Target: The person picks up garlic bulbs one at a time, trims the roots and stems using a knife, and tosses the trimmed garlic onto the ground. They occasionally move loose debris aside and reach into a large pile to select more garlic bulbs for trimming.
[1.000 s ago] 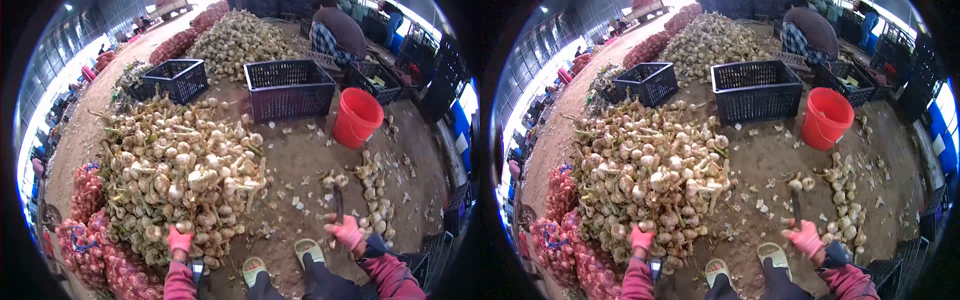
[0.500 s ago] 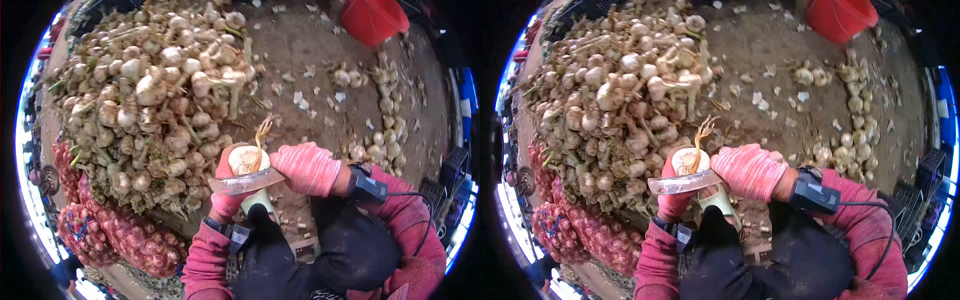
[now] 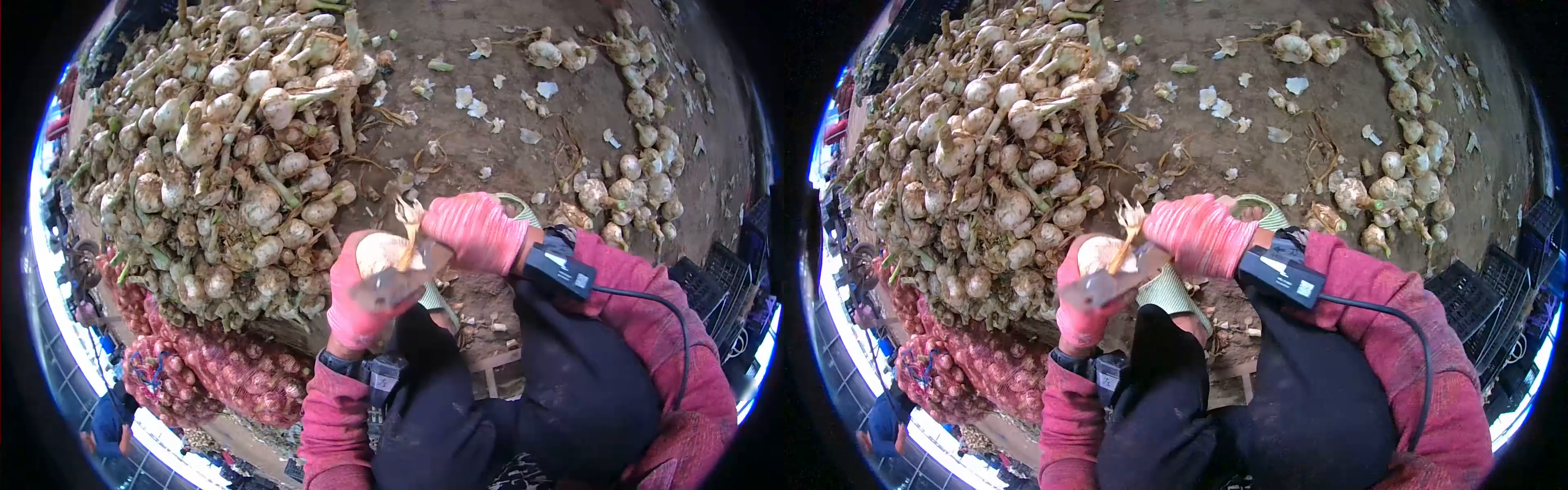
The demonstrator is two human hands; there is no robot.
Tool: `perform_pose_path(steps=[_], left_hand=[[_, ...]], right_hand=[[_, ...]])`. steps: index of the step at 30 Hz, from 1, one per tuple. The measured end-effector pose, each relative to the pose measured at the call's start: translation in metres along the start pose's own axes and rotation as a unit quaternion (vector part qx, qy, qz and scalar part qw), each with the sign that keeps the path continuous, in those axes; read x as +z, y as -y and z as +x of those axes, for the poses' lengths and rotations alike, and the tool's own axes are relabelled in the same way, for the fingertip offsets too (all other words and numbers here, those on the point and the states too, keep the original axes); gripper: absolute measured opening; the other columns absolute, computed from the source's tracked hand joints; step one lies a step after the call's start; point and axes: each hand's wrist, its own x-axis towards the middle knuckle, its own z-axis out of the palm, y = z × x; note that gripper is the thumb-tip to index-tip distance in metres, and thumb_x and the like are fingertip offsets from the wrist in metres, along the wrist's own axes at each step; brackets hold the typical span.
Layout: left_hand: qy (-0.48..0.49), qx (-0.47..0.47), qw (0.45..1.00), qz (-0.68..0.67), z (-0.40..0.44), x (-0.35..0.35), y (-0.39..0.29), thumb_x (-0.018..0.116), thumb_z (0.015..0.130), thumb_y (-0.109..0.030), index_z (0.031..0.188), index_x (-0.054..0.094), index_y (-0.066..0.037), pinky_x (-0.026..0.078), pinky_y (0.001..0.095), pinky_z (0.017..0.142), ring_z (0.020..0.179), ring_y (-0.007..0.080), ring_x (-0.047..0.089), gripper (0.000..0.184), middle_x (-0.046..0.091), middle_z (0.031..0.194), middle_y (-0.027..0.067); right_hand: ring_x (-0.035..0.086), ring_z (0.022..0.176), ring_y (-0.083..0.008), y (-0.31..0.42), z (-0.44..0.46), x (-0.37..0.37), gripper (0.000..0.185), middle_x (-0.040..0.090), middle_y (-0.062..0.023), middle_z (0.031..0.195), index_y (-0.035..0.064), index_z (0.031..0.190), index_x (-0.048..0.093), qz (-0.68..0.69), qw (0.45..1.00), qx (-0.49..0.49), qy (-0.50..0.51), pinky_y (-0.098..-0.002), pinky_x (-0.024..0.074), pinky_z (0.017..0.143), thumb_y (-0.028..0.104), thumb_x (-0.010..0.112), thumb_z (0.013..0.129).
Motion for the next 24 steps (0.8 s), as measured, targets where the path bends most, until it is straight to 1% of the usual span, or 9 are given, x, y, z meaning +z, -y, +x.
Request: perform_pose_path(steps=[2,5,8,10,12,16,20,22,24], left_hand=[[0.078,0.041,0.995,-0.044,-0.006,0.004,-0.008,0.078,0.056,-0.013,0.106,0.048,-0.002,0.048,0.0275,0.075,0.083,0.0185,0.06,0.06,0.059,0.089,0.0077],[0.067,-0.043,0.989,-0.125,0.001,0.012,-0.021,0.078,0.053,-0.013,0.105,0.05,-0.002,0.047,0.0276,0.078,0.085,0.0185,0.059,0.06,0.058,0.089,0.0085],[-0.017,-0.133,0.978,-0.162,0.017,0.023,0.004,0.079,0.052,-0.013,0.11,0.049,-0.001,0.045,0.0295,0.084,0.094,0.0188,0.056,0.066,0.056,0.1,0.0099],[-0.034,-0.017,0.998,-0.056,0.021,0.03,0.011,0.076,0.058,-0.003,0.122,0.041,-0.003,0.046,0.0318,0.085,0.099,0.0172,0.055,0.073,0.056,0.101,0.0079],[-0.051,0.028,0.998,0.037,0.019,0.029,0.013,0.078,0.066,-0.02,0.123,0.039,-0.003,0.046,0.0349,0.086,0.098,0.0214,0.056,0.071,0.054,0.108,0.0104],[-0.079,-0.074,0.811,-0.575,0.017,0.026,0.036,0.066,0.08,-0.018,0.125,0.039,-0.001,0.047,0.0295,0.084,0.097,0.0178,0.054,0.055,0.052,0.11,0.0089],[-0.134,-0.194,0.947,-0.218,0.017,0.03,0.02,0.064,0.078,-0.007,0.097,0.061,0.001,0.046,0.0234,0.073,0.084,0.0117,0.059,0.02,0.062,0.087,0.0047],[-0.125,-0.106,0.986,-0.026,0.018,0.029,0.04,0.069,0.073,-0.012,0.095,0.061,-0.002,0.048,0.0265,0.072,0.079,0.0161,0.061,0.026,0.063,0.084,0.0077],[-0.129,-0.017,0.986,0.102,0.023,0.025,0.05,0.07,0.07,-0.014,0.093,0.062,-0.003,0.048,0.0288,0.071,0.078,0.0199,0.062,0.026,0.064,0.084,0.0098]], right_hand=[[0.061,0.071,-0.0332,-0.034,0.004,-0.002,0.018,0.059,-0.0139,0.072,0.0023,0.084,0.058,0.024,0.98,0.16,0.113,-0.038,0.0498,0.062,0.01,0.06,0.069],[0.063,0.066,-0.0236,-0.065,-0.017,0.015,0.02,0.064,-0.0131,0.072,0.0026,0.085,0.063,0.274,0.881,0.314,-0.225,-0.0339,0.0512,0.062,0.018,0.063,0.073],[0.057,0.055,-0.0097,-0.022,-0.019,-0.015,0.025,0.063,-0.0042,0.068,0.0033,0.085,0.064,0.579,0.757,0.301,-0.023,-0.027,0.0455,0.048,0.026,0.068,0.076],[0.055,0.052,-0.0074,-0.008,-0.022,-0.017,0.028,0.063,-0.0031,0.067,0.0042,0.089,0.065,0.622,0.71,0.316,0.101,-0.0248,0.0442,0.046,0.029,0.069,0.076],[0.058,0.06,-0.0087,-0.001,-0.022,-0.003,0.034,0.064,-0.0046,0.075,0.0034,0.099,0.064,0.632,0.719,0.285,0.047,-0.0252,0.0475,0.053,0.028,0.07,0.076],[0.059,0.09,-0.0135,-0.004,-0.022,-0.002,0.049,0.064,-0.0065,0.097,0.0008,0.114,0.056,0.572,0.813,0.107,-0.028,-0.0276,0.0477,0.077,0.019,0.072,0.072],[0.062,0.091,-0.0191,-0.01,-0.02,0.006,0.047,0.063,-0.0117,0.097,0.0061,0.113,0.057,0.502,0.859,0.063,-0.08,-0.0322,0.049,0.074,0.02,0.071,0.071],[0.061,0.085,-0.0287,0.0,-0.016,-0.017,0.054,0.06,-0.011,0.096,0.0068,0.119,0.052,0.172,0.984,0.049,-0.028,-0.0364,0.0489,0.072,0.005,0.064,0.067],[0.058,0.079,-0.0335,0.004,-0.011,-0.01,0.054,0.057,-0.012,0.087,0.0073,0.116,0.052,0.184,0.981,0.003,-0.067,-0.0396,0.0481,0.067,0.006,0.061,0.063]])
